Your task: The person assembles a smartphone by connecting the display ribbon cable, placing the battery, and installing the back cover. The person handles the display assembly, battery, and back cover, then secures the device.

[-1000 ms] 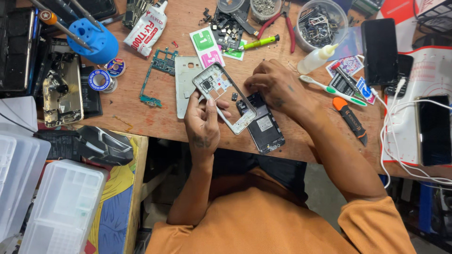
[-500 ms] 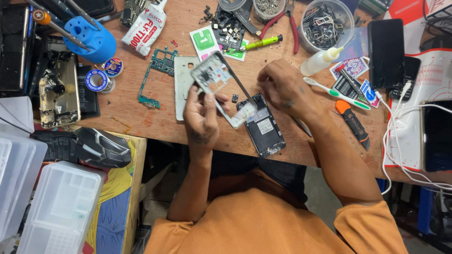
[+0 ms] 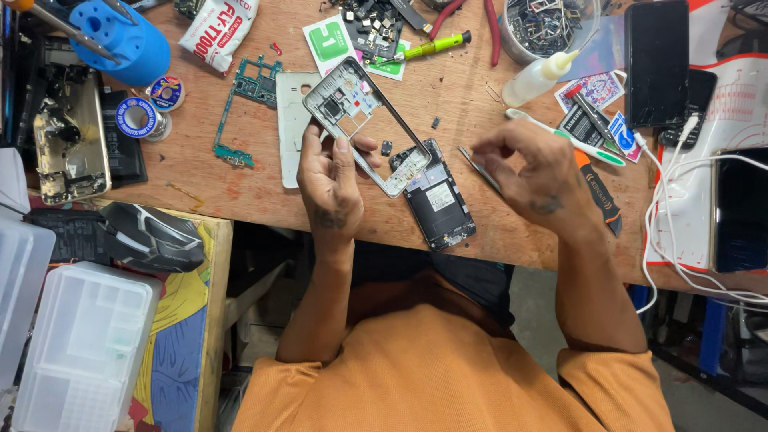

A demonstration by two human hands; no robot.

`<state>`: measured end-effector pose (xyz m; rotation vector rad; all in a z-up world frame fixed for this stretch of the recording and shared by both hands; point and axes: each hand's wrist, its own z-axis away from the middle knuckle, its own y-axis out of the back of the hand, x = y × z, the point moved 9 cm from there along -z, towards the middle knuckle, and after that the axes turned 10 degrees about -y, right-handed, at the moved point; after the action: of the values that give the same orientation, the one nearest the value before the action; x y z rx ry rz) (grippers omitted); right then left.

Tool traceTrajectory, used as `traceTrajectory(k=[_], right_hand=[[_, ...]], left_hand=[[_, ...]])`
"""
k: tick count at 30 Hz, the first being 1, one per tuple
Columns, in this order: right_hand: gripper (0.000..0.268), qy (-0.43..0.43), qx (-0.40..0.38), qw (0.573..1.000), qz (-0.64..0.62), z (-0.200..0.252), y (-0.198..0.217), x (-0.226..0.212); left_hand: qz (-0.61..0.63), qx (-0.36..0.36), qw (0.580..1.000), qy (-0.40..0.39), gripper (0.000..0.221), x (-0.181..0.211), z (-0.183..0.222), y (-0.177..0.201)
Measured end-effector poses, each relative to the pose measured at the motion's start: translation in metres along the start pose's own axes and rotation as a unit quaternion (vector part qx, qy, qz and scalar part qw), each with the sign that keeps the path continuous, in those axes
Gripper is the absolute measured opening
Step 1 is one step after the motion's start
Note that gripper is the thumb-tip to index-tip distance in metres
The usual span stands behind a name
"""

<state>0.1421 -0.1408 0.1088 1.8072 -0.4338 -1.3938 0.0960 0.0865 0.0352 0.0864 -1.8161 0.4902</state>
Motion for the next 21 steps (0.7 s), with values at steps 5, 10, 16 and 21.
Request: traceTrajectory(k=[5, 10, 16, 21], right_hand=[[0.015, -0.027, -0.059, 0.995, -0.069, 0.032, -0.016, -0.002], [0.027, -0.012, -0.128, 0.988, -0.087, 0.055, -0.036, -0.006], [0.016, 0.012, -0.124, 0.989, -0.075, 0.067, -0.047, -0.012], [0.018, 0.015, -0.131, 0.99, -0.053, 0.072, -0.053, -0.015]], left_hand=[[0.009, -0.002, 1.0, -0.002, 0.032, -0.009, 0.008, -0.005], [-0.024, -0.016, 1.0, -0.007, 0.032, -0.014, 0.014, -0.012], [-0.06, -0.024, 0.998, -0.005, 0.034, -0.018, 0.022, -0.017], [-0.038, -0.023, 0.999, -0.009, 0.035, -0.021, 0.026, -0.016]])
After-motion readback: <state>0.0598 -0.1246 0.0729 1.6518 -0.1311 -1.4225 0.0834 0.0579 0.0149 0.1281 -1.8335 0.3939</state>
